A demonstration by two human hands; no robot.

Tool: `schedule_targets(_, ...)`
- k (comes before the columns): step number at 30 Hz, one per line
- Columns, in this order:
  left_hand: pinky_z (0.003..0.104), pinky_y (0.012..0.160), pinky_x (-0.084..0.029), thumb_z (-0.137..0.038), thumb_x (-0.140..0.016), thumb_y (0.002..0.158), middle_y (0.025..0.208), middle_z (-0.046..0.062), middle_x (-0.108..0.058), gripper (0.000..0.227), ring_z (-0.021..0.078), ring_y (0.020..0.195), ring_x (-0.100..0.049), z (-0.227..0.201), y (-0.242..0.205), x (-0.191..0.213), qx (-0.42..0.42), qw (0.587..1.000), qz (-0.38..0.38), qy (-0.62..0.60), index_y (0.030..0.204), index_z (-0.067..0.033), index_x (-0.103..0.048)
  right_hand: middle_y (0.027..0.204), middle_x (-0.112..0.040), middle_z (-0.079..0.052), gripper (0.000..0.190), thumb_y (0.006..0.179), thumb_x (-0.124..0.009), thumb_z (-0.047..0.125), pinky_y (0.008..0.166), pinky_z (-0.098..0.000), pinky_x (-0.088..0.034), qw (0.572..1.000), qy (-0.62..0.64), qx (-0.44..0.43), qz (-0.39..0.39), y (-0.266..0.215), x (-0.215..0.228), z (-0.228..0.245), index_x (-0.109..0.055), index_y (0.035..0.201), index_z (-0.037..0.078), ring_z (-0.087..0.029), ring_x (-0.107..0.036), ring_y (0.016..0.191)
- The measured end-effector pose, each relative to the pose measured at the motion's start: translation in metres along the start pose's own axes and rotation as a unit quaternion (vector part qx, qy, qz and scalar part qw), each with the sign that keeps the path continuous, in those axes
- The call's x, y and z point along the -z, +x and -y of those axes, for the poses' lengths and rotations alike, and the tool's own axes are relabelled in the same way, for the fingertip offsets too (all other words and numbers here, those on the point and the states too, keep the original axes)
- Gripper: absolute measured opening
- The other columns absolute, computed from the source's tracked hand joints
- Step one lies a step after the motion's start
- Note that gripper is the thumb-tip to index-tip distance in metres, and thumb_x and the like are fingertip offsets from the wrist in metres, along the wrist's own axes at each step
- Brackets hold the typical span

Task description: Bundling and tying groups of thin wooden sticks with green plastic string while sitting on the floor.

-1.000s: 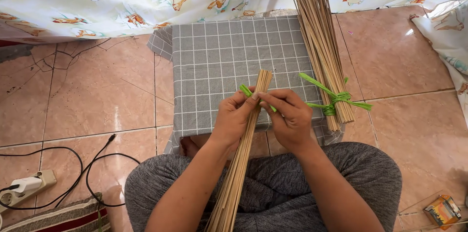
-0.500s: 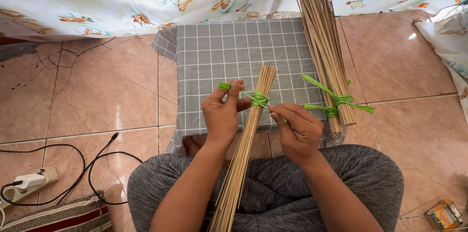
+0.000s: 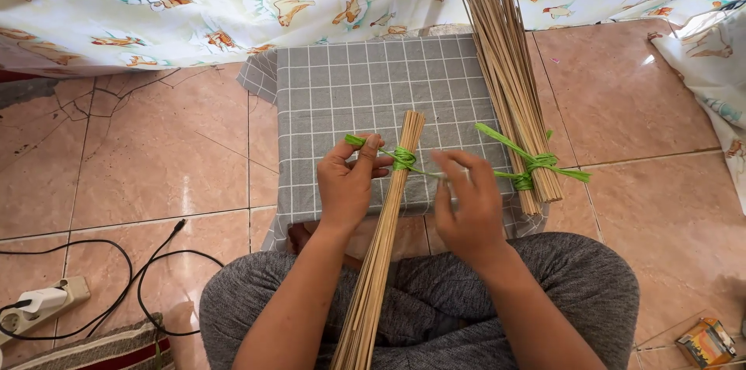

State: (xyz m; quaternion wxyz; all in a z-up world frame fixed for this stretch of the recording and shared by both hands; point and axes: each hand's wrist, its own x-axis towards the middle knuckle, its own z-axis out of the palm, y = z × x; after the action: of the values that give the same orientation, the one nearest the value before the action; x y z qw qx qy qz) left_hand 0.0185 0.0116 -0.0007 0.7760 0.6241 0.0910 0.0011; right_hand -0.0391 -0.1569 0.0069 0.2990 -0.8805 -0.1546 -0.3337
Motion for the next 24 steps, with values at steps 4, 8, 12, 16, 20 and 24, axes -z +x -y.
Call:
schedule_targets(4,0.04,0.065,-0.068,-0.021,-0.071,0.098,0.089,0.012,-0.074,0.022,0.0323,0.077,-0.079,0.004,-0.005,-0.003,0.0,1.0,0.007,0.005,0.099,0.0002,-0.075,0.131,-0.061,-0.015,0.049,0.087,-0.066,0.0,0.116,-0.0579,-0.033,0.987,-0.079,0.124,0.064,-0.004,-0.009,0.006,-0.071,0.13,0.023,-0.039,-0.052,0.133)
schedule_targets(8,0.04,0.069,-0.068,-0.02,-0.066,0.1,0.108,0.014,-0.073,0.021,0.0357,0.084,-0.078,0.009,-0.012,-0.006,-0.005,0.995,0.061,-0.077,0.111,-0.0024,-0.069,0.14,-0.062,-0.016,0.026,0.091,-0.069,0.009,0.115,-0.0606,-0.032,0.983,-0.101,0.14,0.055,0.0,-0.012,-0.006,-0.074,0.115,0.02,-0.042,-0.053,0.138)
schedule_targets(12,0.032,0.081,-0.066,-0.034,-0.065,0.097,0.133,0.01,-0.061,0.05,0.0317,0.105,-0.074,-0.006,-0.012,0.015,-0.041,0.981,0.09,-0.168,0.139,-0.0116,-0.049,0.137,-0.063,-0.028,0.011,0.09,-0.077,0.004,0.105,-0.0564,-0.047,0.98,-0.141,0.131,-0.051,0.014,0.021,-0.042,-0.077,0.099,0.01,-0.051,-0.059,0.128)
schedule_targets(16,0.033,0.083,-0.063,-0.04,-0.054,0.1,0.131,0.011,-0.062,0.05,0.0326,0.109,-0.073,-0.031,-0.002,0.043,0.004,0.986,0.04,-0.162,0.14,-0.0113,-0.048,0.132,-0.073,-0.016,0.016,0.095,-0.079,0.019,0.11,-0.0513,-0.047,0.948,-0.297,0.113,0.009,0.01,0.121,-0.064,-0.076,0.11,0.016,-0.038,-0.068,0.122)
schedule_targets(20,0.033,0.079,-0.056,-0.032,-0.05,0.102,0.124,0.011,-0.062,0.041,0.024,0.097,-0.07,-0.037,-0.001,0.057,0.069,0.97,-0.033,-0.229,0.134,-0.0067,-0.054,0.121,-0.078,0.008,0.038,0.09,-0.07,0.032,0.096,-0.0317,-0.055,0.8,-0.571,-0.056,0.176,-0.03,0.208,-0.044,-0.074,0.128,0.027,-0.019,-0.073,0.107)
schedule_targets(24,0.028,0.075,-0.054,-0.028,-0.053,0.101,0.12,0.005,-0.057,0.039,0.0183,0.093,-0.068,-0.047,0.008,0.055,0.081,0.964,-0.107,-0.23,0.133,-0.0063,-0.054,0.087,-0.082,0.014,0.069,0.09,-0.056,0.061,0.069,-0.0361,-0.061,0.742,-0.541,-0.263,0.297,-0.056,0.23,-0.026,-0.045,0.148,0.027,-0.023,-0.08,0.073)
